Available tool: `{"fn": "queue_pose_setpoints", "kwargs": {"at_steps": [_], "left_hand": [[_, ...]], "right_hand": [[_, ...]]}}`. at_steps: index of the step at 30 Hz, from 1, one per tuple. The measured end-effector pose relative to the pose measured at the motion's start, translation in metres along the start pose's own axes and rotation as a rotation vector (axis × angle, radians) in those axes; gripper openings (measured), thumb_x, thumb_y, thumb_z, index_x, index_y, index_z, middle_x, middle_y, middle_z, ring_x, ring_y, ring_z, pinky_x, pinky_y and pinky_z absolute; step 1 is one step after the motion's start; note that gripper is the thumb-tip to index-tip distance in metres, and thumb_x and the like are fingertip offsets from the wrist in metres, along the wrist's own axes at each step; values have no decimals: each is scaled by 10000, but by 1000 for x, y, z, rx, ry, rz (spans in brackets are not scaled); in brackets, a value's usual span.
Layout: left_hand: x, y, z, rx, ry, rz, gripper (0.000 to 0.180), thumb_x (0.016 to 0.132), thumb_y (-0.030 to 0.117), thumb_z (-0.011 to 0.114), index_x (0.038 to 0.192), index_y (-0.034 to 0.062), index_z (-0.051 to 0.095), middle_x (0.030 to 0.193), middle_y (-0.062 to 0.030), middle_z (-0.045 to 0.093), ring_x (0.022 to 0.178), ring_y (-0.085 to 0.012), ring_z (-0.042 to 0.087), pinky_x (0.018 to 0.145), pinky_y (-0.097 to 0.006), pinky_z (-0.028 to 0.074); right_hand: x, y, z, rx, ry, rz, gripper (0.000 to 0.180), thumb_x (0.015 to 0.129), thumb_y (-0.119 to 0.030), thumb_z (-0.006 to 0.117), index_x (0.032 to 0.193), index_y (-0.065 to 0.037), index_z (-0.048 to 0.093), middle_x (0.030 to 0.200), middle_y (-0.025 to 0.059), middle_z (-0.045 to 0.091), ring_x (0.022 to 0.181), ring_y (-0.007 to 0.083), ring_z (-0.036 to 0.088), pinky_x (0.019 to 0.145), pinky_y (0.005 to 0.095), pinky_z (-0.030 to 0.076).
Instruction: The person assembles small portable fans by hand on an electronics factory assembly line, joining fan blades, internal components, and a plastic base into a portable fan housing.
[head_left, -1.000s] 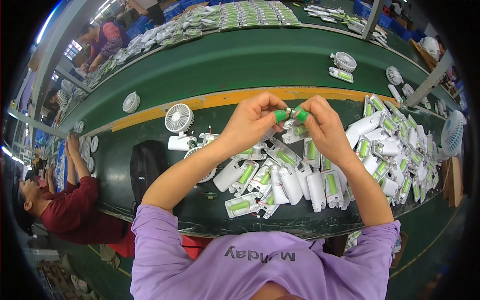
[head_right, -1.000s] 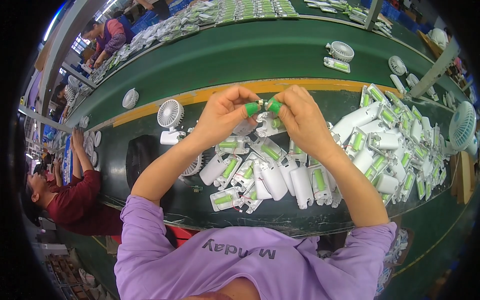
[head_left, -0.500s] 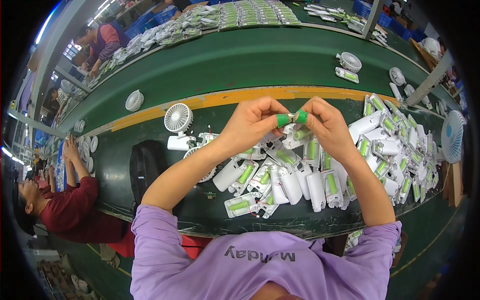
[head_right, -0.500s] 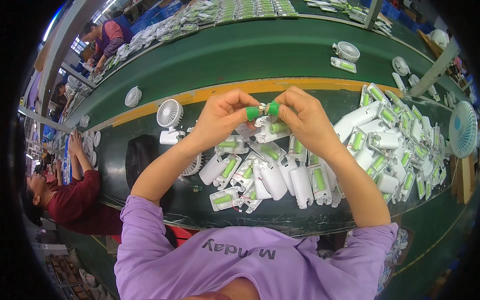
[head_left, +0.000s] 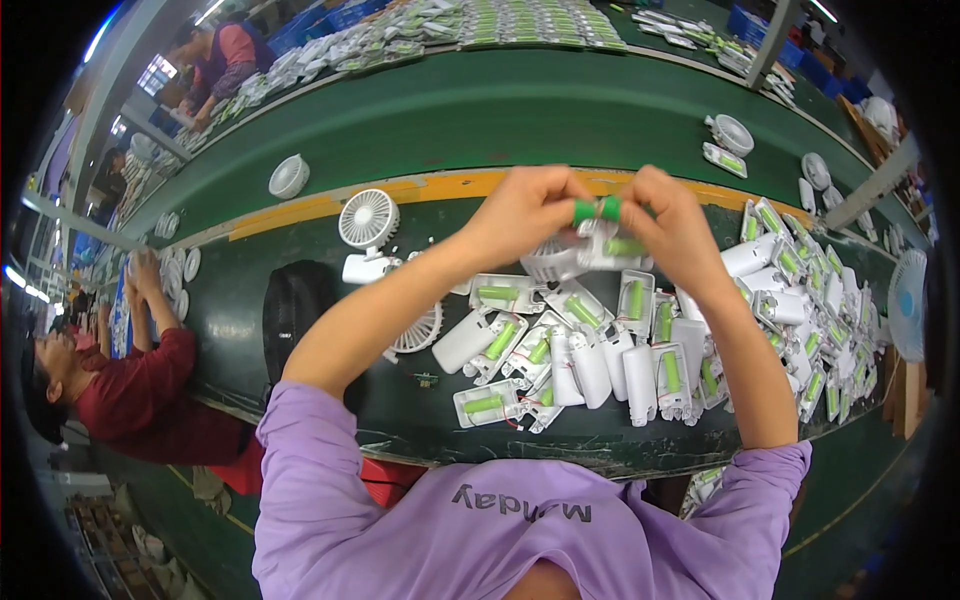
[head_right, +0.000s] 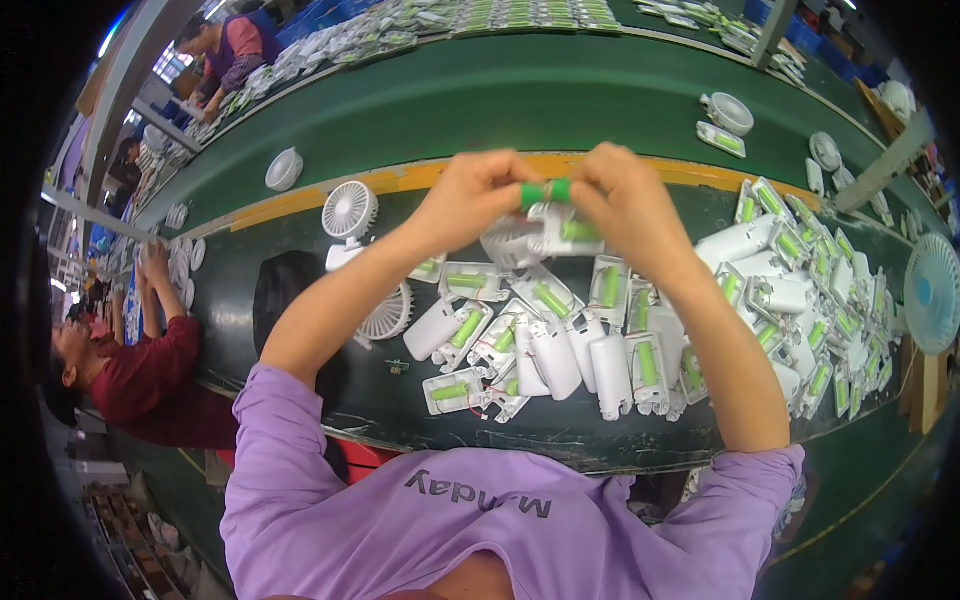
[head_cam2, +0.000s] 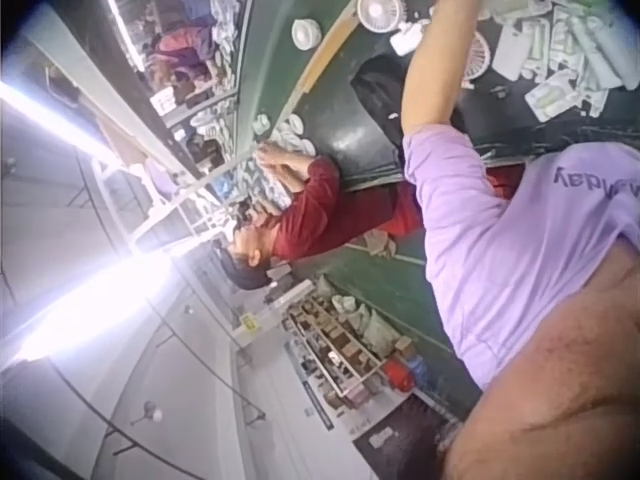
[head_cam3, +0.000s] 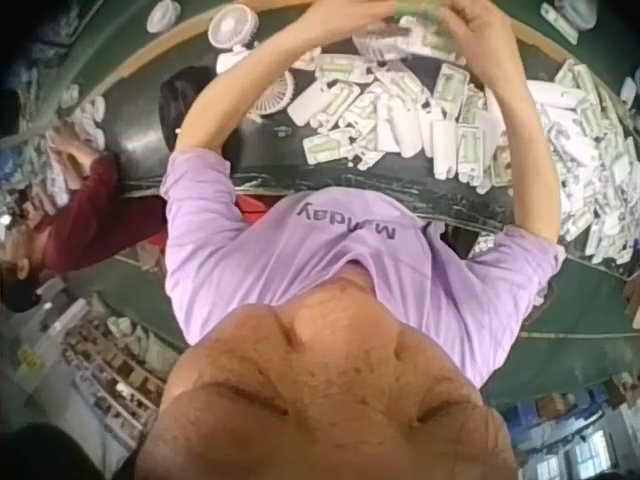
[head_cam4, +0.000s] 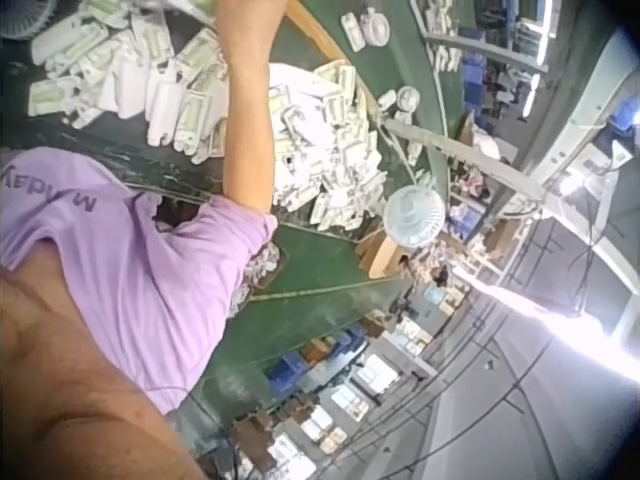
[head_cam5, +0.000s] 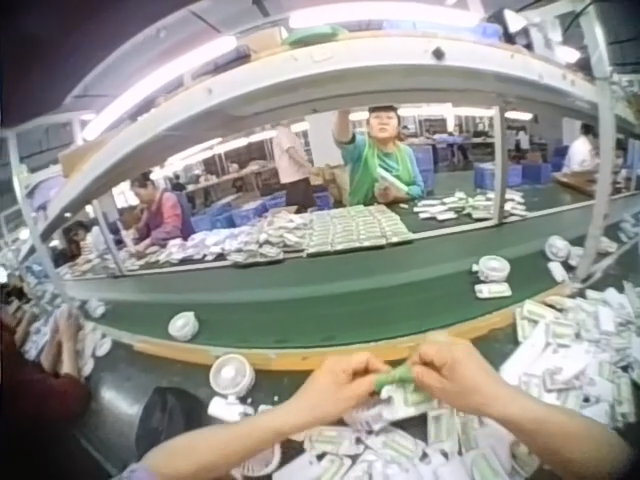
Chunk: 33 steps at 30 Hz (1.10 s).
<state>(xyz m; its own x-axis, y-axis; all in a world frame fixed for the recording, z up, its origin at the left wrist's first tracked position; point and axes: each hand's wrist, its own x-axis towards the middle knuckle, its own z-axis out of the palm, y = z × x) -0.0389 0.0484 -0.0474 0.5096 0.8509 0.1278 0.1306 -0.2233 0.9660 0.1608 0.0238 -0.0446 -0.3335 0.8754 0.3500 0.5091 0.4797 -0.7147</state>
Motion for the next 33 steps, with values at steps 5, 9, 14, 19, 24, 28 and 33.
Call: {"fn": "queue_pose_setpoints", "kwargs": {"at_steps": [5,9,14,19,24,28,33], "left_hand": [[49,-1,-47,-99,183,106,160,863,70,555,966,-50,577,911,-106,650,737,-141,639,647,-222,503],[42,-10,-83,242,274,118,270,850,101,571,1095,-12,561,1023,-100,631,900,-145,611,770,-242,467],[-37,-40,-150,1036,80,74,547,717,160,672,1209,10,485,1185,-186,517,1072,-306,524,911,-353,415],[-88,-46,-191,1043,65,-336,702,637,207,729,1259,28,458,1169,-237,496,1082,-368,500,942,-380,399],[-68,-63,-171,975,175,-304,655,692,246,689,1285,96,453,1117,-267,492,1034,-397,514,901,-395,423],[-47,-88,-153,952,315,-159,628,742,267,650,1295,80,421,1096,-271,461,970,-426,521,877,-420,430],[-29,-80,-132,853,322,-236,621,766,269,635,1304,65,401,1162,-280,443,1025,-444,500,891,-428,421]], "right_hand": [[20,26,-11,147,353,97,200,870,-168,550,873,22,613,743,31,596,676,90,503,612,236,415],[-4,34,-4,-4,-98,240,264,826,-215,589,891,38,623,723,114,619,652,161,562,628,285,443],[-13,30,7,-90,-351,410,262,829,-184,568,935,47,631,724,113,643,659,157,589,623,302,464],[-4,27,30,-175,-455,385,232,771,-206,596,845,4,661,730,152,646,667,257,621,643,343,481],[-9,30,54,-140,-368,329,188,716,-179,597,813,-36,671,785,154,653,757,306,632,701,371,498],[-15,23,53,160,-294,203,144,797,-110,572,890,-31,648,868,101,659,799,221,634,749,292,476],[-17,23,35,749,-170,308,145,885,-115,536,960,-4,590,917,94,647,869,136,610,792,273,472]]}}
